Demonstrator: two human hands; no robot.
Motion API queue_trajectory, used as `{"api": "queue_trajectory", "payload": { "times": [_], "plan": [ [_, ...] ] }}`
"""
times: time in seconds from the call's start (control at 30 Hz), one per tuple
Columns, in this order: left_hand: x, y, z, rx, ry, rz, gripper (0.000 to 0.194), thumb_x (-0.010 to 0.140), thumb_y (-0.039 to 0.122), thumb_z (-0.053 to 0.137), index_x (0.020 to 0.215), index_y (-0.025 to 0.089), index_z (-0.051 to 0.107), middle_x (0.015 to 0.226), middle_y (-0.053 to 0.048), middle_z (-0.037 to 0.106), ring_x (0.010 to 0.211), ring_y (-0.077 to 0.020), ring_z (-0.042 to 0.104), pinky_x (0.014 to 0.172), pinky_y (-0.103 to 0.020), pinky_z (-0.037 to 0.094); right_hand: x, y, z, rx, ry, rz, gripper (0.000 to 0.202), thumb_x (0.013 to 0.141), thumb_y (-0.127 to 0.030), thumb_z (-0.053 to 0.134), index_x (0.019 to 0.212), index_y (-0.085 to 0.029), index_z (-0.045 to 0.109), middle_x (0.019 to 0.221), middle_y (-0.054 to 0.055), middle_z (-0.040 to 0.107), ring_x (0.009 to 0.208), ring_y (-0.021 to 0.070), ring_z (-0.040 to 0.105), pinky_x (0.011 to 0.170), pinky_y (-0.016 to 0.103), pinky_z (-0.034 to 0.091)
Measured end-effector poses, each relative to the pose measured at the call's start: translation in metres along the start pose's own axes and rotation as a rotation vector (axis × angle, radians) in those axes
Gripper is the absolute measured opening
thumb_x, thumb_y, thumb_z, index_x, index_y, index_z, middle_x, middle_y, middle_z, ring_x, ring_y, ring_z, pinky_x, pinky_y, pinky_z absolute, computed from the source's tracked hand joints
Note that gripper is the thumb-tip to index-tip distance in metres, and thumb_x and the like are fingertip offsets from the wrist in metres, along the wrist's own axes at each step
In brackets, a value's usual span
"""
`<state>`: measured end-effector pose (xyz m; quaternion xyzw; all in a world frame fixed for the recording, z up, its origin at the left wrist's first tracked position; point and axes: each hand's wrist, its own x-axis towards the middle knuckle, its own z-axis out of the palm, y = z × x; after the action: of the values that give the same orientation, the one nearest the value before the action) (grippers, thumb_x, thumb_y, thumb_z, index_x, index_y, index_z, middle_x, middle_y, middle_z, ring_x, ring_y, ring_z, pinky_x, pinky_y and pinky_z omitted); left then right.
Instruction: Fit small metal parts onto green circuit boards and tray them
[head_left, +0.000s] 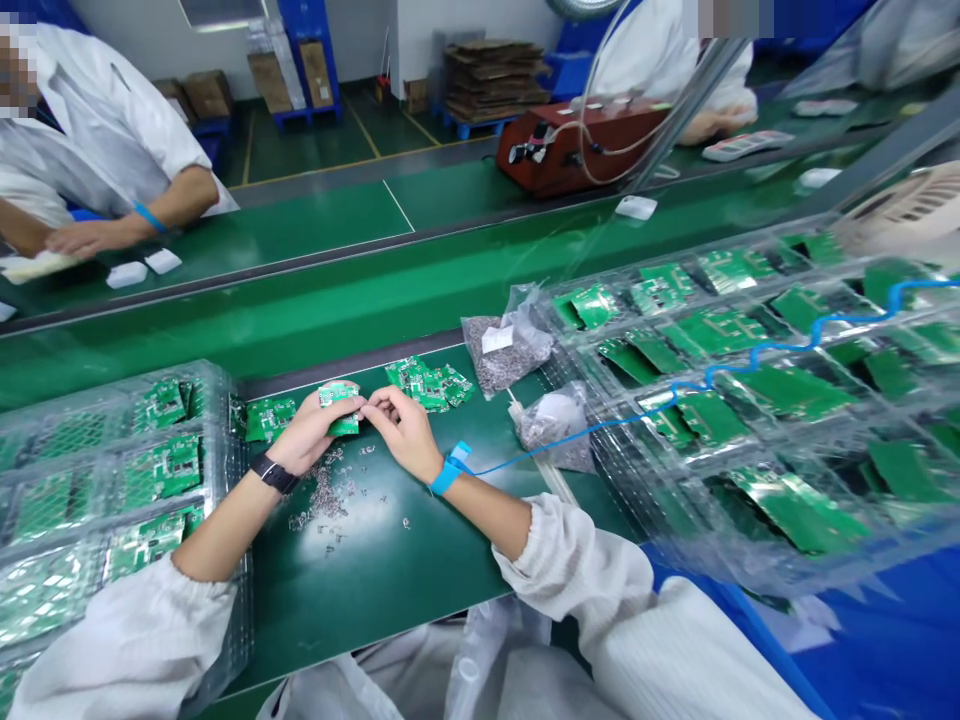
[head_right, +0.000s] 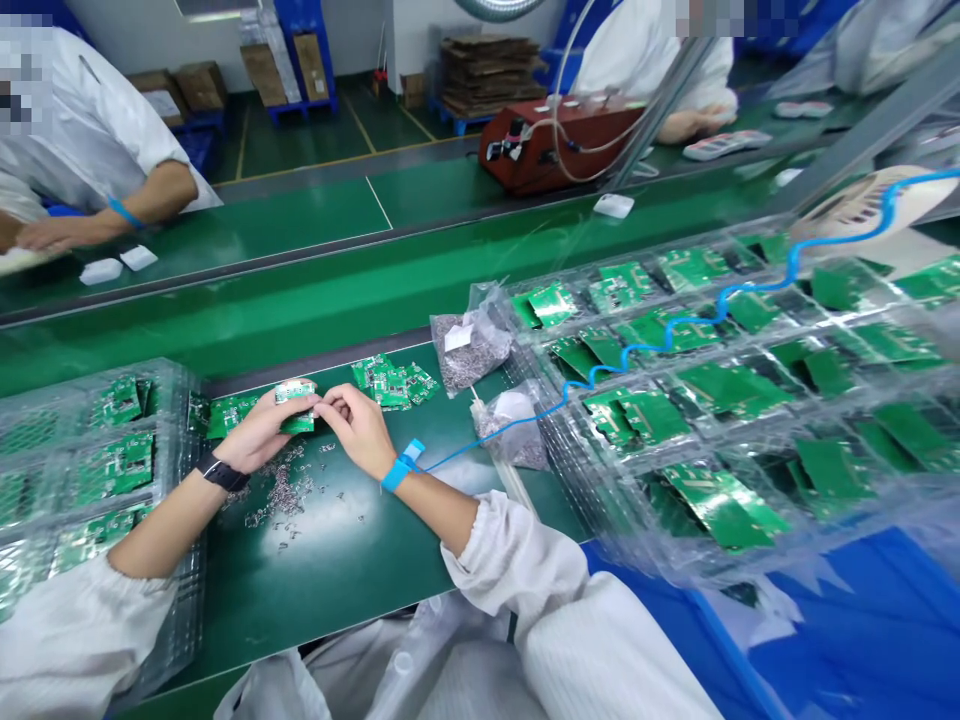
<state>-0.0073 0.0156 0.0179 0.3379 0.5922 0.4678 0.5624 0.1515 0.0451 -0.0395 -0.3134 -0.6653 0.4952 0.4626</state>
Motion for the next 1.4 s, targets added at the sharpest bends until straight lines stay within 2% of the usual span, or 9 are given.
{"api": "queue_trajectory", "payload": {
  "times": [0.13, 0.23, 0.43, 0.63, 0.73, 0.9, 1.07, 1.23, 1.4],
  "plan": [
    [0.002, -0.004, -0.001, 0.147, 0.038, 0.136, 0.036, 0.070, 0.039, 0.085, 0.095, 0.019, 0.067, 0.086, -0.001, 0.069, 0.079, -0.0156, 0.065, 0.078, -0.029, 0.052, 0.001, 0.002, 0.000, -0.021, -0.039, 0.055, 0.020, 0.097, -0.037, 0.059, 0.085, -0.022, 0.065, 0.075, -0.002, 0.065, 0.063, 0.0138, 0.053, 0.061, 0.027, 0.042],
    [0.003, -0.007, -0.002, 0.220, 0.048, 0.180, 0.039, 0.071, 0.040, 0.084, 0.098, 0.019, 0.067, 0.086, -0.002, 0.070, 0.079, -0.0181, 0.066, 0.081, -0.034, 0.054, 0.002, 0.002, -0.001, -0.040, -0.021, 0.064, 0.022, 0.097, -0.035, 0.056, 0.082, -0.022, 0.066, 0.072, -0.002, 0.064, 0.061, 0.0137, 0.052, 0.059, 0.027, 0.041],
    [0.005, -0.011, -0.004, 0.259, 0.135, 0.236, 0.041, 0.070, 0.041, 0.085, 0.101, 0.021, 0.067, 0.097, -0.002, 0.072, 0.090, -0.0199, 0.068, 0.086, -0.035, 0.054, 0.000, 0.001, 0.000, -0.010, 0.011, 0.063, 0.014, 0.089, -0.036, 0.065, 0.085, -0.023, 0.068, 0.081, 0.000, 0.068, 0.065, 0.0142, 0.055, 0.062, 0.028, 0.046],
    [0.003, -0.009, -0.002, 0.227, 0.100, 0.227, 0.042, 0.070, 0.039, 0.085, 0.102, 0.019, 0.065, 0.083, 0.000, 0.070, 0.075, -0.0179, 0.067, 0.079, -0.034, 0.054, 0.000, 0.000, 0.001, 0.024, 0.072, 0.095, 0.014, 0.089, -0.034, 0.064, 0.083, -0.022, 0.068, 0.083, 0.002, 0.067, 0.066, 0.0140, 0.055, 0.061, 0.028, 0.045],
    [0.001, -0.008, 0.000, 0.268, 0.097, 0.246, 0.040, 0.072, 0.038, 0.083, 0.103, 0.019, 0.065, 0.087, 0.000, 0.070, 0.076, -0.0179, 0.068, 0.080, -0.034, 0.054, 0.001, 0.001, 0.002, 0.080, 0.101, 0.142, 0.014, 0.087, -0.034, 0.065, 0.081, -0.022, 0.067, 0.079, 0.001, 0.066, 0.065, 0.0143, 0.054, 0.060, 0.028, 0.045],
    [-0.001, -0.008, 0.003, 0.390, 0.020, 0.249, 0.035, 0.080, 0.035, 0.072, 0.111, 0.020, 0.067, 0.102, -0.004, 0.073, 0.086, -0.0207, 0.071, 0.090, -0.037, 0.055, 0.002, 0.001, 0.002, 0.120, 0.119, 0.198, 0.017, 0.086, -0.037, 0.067, 0.079, -0.022, 0.064, 0.074, 0.000, 0.066, 0.064, 0.0149, 0.056, 0.059, 0.028, 0.046],
    [0.000, -0.011, 0.002, 0.521, -0.073, 0.328, 0.034, 0.085, 0.030, 0.060, 0.117, 0.021, 0.069, 0.118, -0.007, 0.073, 0.102, -0.0243, 0.071, 0.097, -0.040, 0.055, 0.002, 0.004, 0.001, 0.112, 0.130, 0.208, 0.015, 0.084, -0.034, 0.066, 0.077, -0.022, 0.062, 0.073, 0.000, 0.067, 0.066, 0.0161, 0.059, 0.062, 0.029, 0.048],
    [-0.003, -0.010, 0.002, 0.670, -0.086, 0.377, 0.036, 0.089, 0.027, 0.057, 0.122, 0.023, 0.068, 0.122, -0.006, 0.073, 0.119, -0.0268, 0.066, 0.107, -0.044, 0.049, 0.002, 0.008, 0.000, 0.120, 0.152, 0.200, 0.009, 0.081, -0.028, 0.063, 0.076, -0.022, 0.061, 0.076, 0.001, 0.067, 0.069, 0.0174, 0.063, 0.067, 0.031, 0.050],
    [-0.005, -0.011, 0.003, 0.752, -0.098, 0.452, 0.039, 0.091, 0.026, 0.055, 0.129, 0.026, 0.068, 0.132, -0.005, 0.071, 0.127, -0.0276, 0.063, 0.112, -0.045, 0.046, 0.003, 0.011, 0.001, 0.095, 0.163, 0.211, 0.009, 0.079, -0.030, 0.062, 0.075, -0.022, 0.060, 0.074, 0.000, 0.066, 0.068, 0.0170, 0.061, 0.066, 0.030, 0.050]
  ]
}}
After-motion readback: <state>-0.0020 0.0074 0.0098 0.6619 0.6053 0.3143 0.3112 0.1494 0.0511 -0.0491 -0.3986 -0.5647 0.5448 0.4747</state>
